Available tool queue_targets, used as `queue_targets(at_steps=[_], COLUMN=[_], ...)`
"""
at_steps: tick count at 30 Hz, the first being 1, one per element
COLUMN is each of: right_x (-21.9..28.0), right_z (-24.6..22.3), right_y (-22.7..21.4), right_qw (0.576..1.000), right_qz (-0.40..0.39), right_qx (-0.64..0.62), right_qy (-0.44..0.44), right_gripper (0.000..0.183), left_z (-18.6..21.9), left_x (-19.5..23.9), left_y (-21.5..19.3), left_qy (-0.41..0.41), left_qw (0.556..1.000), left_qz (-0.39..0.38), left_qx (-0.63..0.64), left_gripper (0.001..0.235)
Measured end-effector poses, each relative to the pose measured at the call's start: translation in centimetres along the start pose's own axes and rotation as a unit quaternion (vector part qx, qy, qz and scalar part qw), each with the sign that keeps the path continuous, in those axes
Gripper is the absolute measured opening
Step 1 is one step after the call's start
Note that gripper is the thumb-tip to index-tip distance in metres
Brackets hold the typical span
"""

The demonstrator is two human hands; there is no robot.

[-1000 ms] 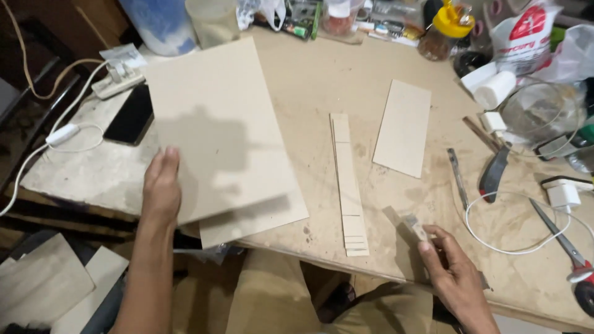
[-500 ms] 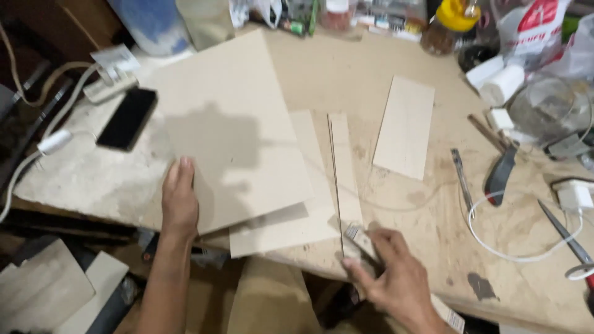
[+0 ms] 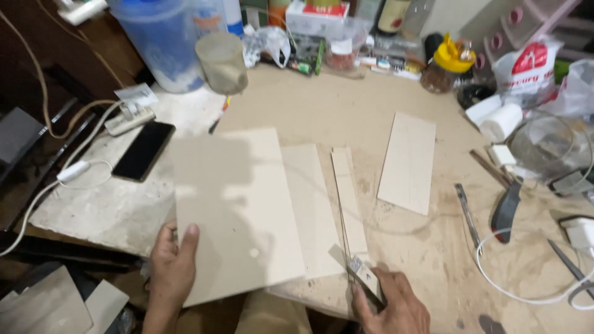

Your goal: Marking and cutting cardboard pieces using a ruler and a utility knife on a workbench.

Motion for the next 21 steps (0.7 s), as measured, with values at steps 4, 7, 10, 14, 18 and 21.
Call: queue_targets(at_steps=[4,7,10,14,18,21], right_x=[0.9,1.1,1.3,1.4,1.3,1.5], right_z=[0.3,0.6,0.6,0.5,0.9,1.2], right_y=[0.5,0.8,1.1,1.0,1.5,1.6], right_qw=[0.990,0.979,0.981,0.978,0.979,0.973], right_qz=[0.141,0.197,0.192,0.203,0.203,0.229], right_qx=[0.001,0.001,-0.009,-0.020,-0.014,-0.024], right_qy=[-0.018,-0.055,-0.035,-0.043,-0.033,-0.029], right_gripper=[0.051,0.046,0.049,0.047,0.048,0.051], left_z=[2.8,2.7,3.2,5.1,7.2,6.9], left_x=[2.0,2.4,2.7,2.7,1.2,-0.8], left_y=[1.5,1.8,2.2,2.7,5.0,6.3], left_qy=[-0.068,-0.084,-0.093,-0.128,-0.168,-0.173], left_qw=[0.997,0.996,0.995,0.989,0.980,0.978], left_qz=[-0.019,-0.025,-0.029,-0.049,-0.102,-0.120], left_qx=[0.028,0.025,0.019,-0.054,-0.036,0.003], left_gripper=[0.037,0.043,0.040,0.031,0.042,0.061])
Point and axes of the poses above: each hand's wrist, its own x-axis away from the middle knuckle, its own y-axis out of the palm, z = x × y, the point moved 7 cm from there along -x, towards the middle knuckle, and after that the axes turned 6 degrees about -z, right-handed, at the moved point
